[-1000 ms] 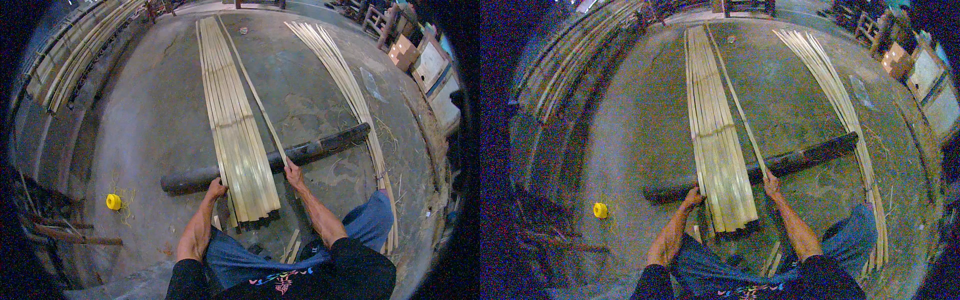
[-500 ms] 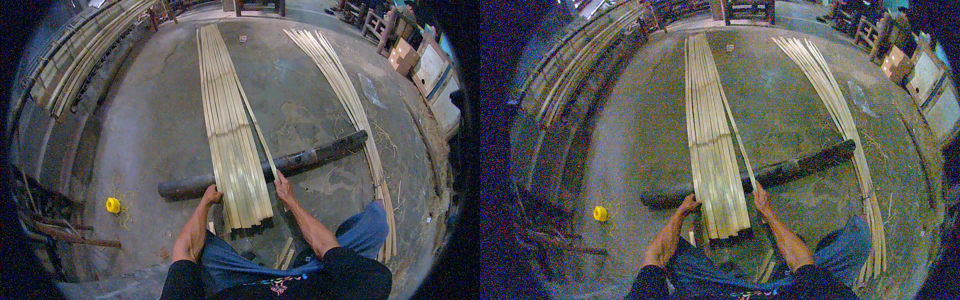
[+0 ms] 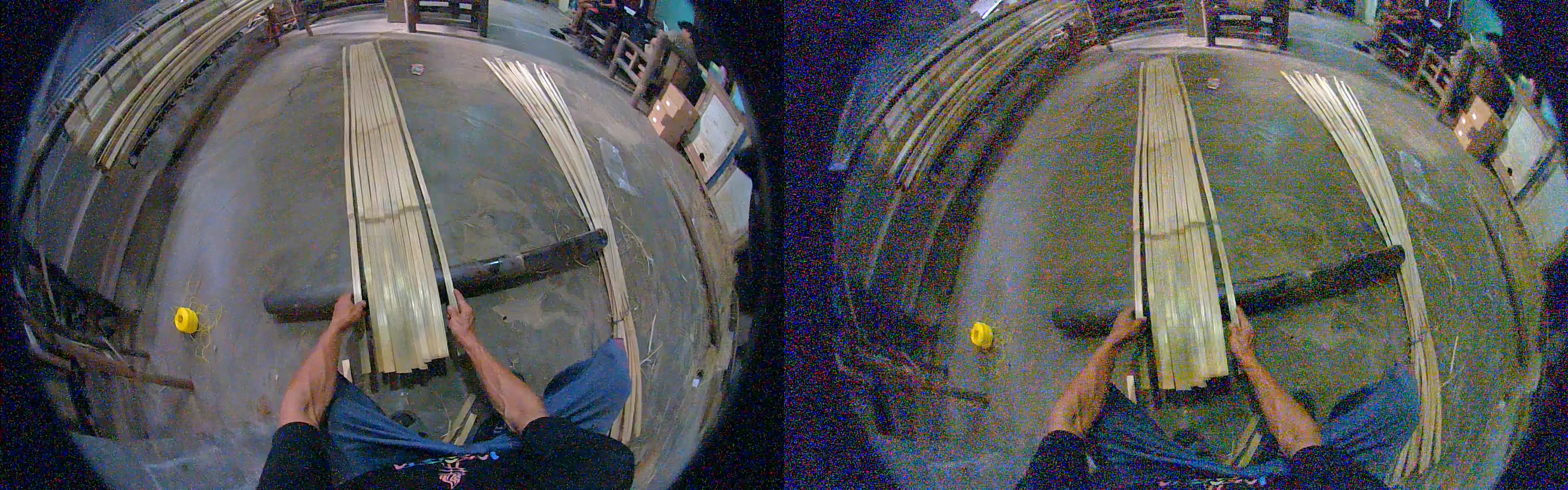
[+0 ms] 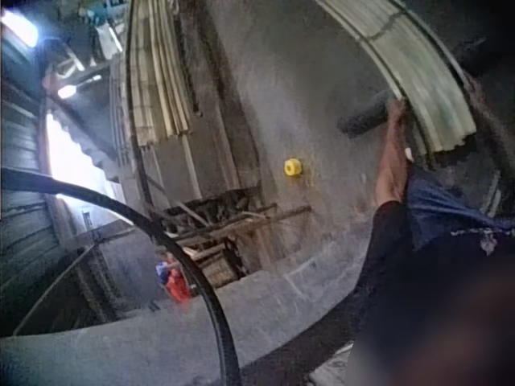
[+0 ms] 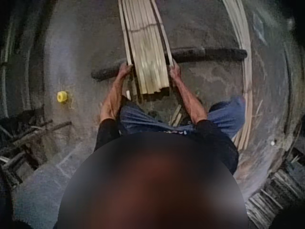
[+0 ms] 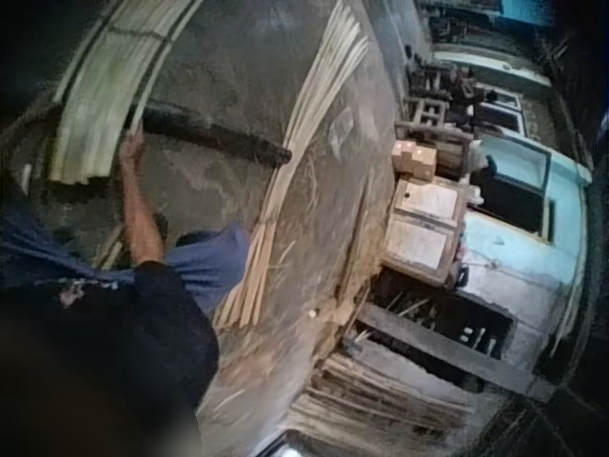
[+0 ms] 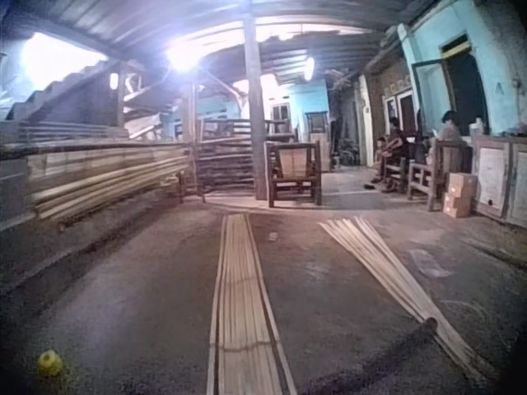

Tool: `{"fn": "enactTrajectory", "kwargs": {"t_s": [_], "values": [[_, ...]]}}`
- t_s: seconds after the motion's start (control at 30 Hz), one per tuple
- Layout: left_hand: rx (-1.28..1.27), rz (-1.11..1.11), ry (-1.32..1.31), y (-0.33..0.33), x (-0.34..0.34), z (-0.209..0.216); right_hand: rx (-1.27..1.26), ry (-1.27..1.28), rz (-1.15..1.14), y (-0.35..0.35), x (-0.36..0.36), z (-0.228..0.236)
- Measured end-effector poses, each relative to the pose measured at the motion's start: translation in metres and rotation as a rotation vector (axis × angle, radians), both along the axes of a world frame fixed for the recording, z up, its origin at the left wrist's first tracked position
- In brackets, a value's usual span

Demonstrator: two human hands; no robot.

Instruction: The person sits on the floor and repeatedly picks up thin bamboo strips, aligns them side-by-side, and places them into a growing stack. The person occasionally adjusts the alignment of the strips within the stack.

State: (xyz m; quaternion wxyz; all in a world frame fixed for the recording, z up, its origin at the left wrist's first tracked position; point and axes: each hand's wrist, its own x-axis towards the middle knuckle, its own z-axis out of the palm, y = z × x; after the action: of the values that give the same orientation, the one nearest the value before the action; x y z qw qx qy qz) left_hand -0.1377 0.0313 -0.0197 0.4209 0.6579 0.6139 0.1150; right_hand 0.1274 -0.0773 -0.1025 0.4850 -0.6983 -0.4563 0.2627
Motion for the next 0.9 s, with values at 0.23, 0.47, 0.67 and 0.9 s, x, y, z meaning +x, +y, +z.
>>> {"fn": "enactTrajectory", "kwargs": {"t_s": [0.23, 0.47, 0.67, 0.9], "values": [[0.023, 0.005, -0.029, -0.002, 0.000, -0.003, -0.107, 0.043, 0.033, 0.010, 0.009, 0.013], [-0.127, -0.018, 0.020, 0.001, -0.010, -0.022, -0.090, -0.296, -0.160, -0.007, -0.008, 0.058], [-0.293, 0.037, -0.051, -0.008, 0.002, -0.009, 0.101, -0.384, 0.005, 0.004, -0.048, 0.101], [-0.099, -0.196, 0.017, -0.003, -0.014, -0.030, 0.057, -0.227, 0.351, 0.001, -0.093, 0.098]]}}
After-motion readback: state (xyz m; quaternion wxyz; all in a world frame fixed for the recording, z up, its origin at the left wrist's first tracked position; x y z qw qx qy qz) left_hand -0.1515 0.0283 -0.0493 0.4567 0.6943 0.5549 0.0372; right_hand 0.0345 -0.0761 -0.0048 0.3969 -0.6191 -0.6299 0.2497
